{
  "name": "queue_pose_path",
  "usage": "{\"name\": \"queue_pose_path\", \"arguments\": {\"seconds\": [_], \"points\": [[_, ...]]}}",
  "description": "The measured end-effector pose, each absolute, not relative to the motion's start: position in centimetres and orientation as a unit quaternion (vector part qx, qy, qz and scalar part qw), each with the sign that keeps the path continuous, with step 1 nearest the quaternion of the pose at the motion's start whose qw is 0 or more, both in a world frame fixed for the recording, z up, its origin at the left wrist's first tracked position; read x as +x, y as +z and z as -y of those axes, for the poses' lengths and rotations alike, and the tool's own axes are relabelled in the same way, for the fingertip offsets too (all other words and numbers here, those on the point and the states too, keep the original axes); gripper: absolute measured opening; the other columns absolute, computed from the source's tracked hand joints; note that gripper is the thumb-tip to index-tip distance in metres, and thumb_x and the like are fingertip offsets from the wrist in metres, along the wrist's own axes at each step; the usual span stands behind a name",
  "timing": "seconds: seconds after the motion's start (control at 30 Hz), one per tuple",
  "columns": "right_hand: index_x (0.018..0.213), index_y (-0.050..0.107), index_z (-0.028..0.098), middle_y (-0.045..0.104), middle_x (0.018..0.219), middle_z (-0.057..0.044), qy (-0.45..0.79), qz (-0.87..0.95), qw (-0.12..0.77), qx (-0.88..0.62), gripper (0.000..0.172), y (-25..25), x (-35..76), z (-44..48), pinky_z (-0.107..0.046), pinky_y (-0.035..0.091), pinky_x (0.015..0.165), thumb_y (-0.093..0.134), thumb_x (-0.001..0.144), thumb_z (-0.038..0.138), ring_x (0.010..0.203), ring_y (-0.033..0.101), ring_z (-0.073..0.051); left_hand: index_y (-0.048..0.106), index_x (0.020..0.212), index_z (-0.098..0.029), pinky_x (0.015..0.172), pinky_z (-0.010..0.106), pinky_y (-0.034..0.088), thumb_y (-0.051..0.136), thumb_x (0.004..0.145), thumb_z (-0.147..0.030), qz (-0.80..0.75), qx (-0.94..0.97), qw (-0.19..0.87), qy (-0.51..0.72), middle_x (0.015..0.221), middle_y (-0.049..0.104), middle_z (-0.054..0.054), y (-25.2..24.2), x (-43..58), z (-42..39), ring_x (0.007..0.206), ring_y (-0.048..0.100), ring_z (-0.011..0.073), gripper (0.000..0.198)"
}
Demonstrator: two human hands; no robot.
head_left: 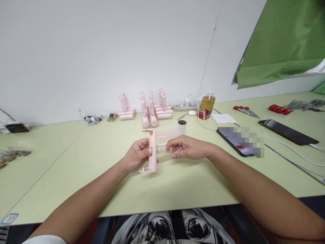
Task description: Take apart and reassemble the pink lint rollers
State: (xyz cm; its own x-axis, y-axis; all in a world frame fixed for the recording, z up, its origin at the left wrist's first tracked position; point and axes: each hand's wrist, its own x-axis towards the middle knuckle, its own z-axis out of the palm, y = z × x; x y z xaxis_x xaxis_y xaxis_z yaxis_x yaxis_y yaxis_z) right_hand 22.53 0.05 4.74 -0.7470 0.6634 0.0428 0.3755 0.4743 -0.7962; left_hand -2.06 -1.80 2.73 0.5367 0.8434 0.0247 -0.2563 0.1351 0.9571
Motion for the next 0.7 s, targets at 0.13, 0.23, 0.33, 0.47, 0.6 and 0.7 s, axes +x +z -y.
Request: {"name": "queue_pose_path", "arguments": {"seconds": [0.13, 0.23, 0.33, 0.47, 0.6, 0.7], "points": [[0.097, 0.062, 0.017, 0.053, 0.076, 0.000, 0.323, 0.862, 0.231, -0.315, 0.027, 3.8, 21.7, 0.4, -0.024, 0.038, 0.062, 0.066, 0.082, 0.038, 0.068, 0.046, -0.013, 0.060, 0.087, -0.015, 0.052, 0.024, 0.054, 0.084, 0.062, -0.042, -0.309, 0.516, 0.688, 0.406, 0.065, 0.058, -0.004, 2.9, -1.6, 2.0, 0.051, 0.058, 0.0094, 0.044], [0.103, 0.058, 0.016, 0.055, 0.080, 0.000, 0.272, 0.862, 0.307, -0.297, 0.026, 2.7, 20.7, 0.6, -0.024, 0.039, 0.063, 0.065, 0.083, 0.033, 0.069, 0.047, -0.013, 0.058, 0.082, -0.016, 0.050, 0.023, 0.049, 0.080, 0.065, -0.049, -0.360, 0.550, 0.637, 0.403, 0.063, 0.057, -0.003, 2.7, -1.6, 1.9, 0.051, 0.057, 0.0101, 0.043], [0.098, 0.059, 0.016, 0.054, 0.078, 0.000, 0.289, 0.854, 0.323, -0.287, 0.018, 2.4, 20.6, 0.3, -0.024, 0.038, 0.063, 0.058, 0.089, 0.031, 0.068, 0.046, -0.012, 0.051, 0.061, -0.016, 0.049, 0.023, 0.043, 0.072, 0.073, -0.052, -0.440, 0.660, 0.447, 0.413, 0.052, 0.050, -0.003, 2.4, -2.1, 1.5, 0.047, 0.049, 0.0097, 0.043], [0.097, 0.064, 0.013, 0.056, 0.083, -0.002, 0.397, 0.841, 0.257, -0.262, 0.028, 2.6, 21.6, -0.2, -0.025, 0.038, 0.066, 0.055, 0.091, 0.039, 0.074, 0.049, -0.014, 0.064, 0.073, -0.017, 0.074, 0.033, 0.049, 0.074, 0.073, -0.043, -0.423, 0.765, 0.081, 0.478, 0.078, 0.063, 0.005, 2.5, -3.2, 0.9, 0.079, 0.058, 0.0185, 0.029], [0.092, 0.063, 0.012, 0.051, 0.075, 0.001, 0.516, 0.806, 0.203, -0.209, 0.034, 2.3, 22.1, -0.5, -0.024, 0.037, 0.063, 0.058, 0.090, 0.045, 0.068, 0.046, -0.011, 0.065, 0.114, -0.020, 0.086, 0.033, 0.049, 0.070, 0.080, -0.038, -0.295, 0.859, 0.124, 0.400, 0.106, 0.069, 0.010, 2.3, -3.5, 0.9, 0.098, 0.062, 0.0204, 0.038], [0.080, 0.060, 0.012, 0.046, 0.066, 0.003, 0.565, 0.783, 0.165, -0.199, 0.036, 1.8, 22.2, -0.6, -0.022, 0.034, 0.054, 0.059, 0.088, 0.048, 0.057, 0.042, -0.008, 0.069, 0.103, -0.016, 0.068, 0.023, 0.047, 0.059, 0.089, -0.036, -0.261, 0.869, 0.272, 0.321, 0.083, 0.069, 0.004, 1.7, -3.1, 1.4, 0.074, 0.061, 0.0139, 0.026]]}}
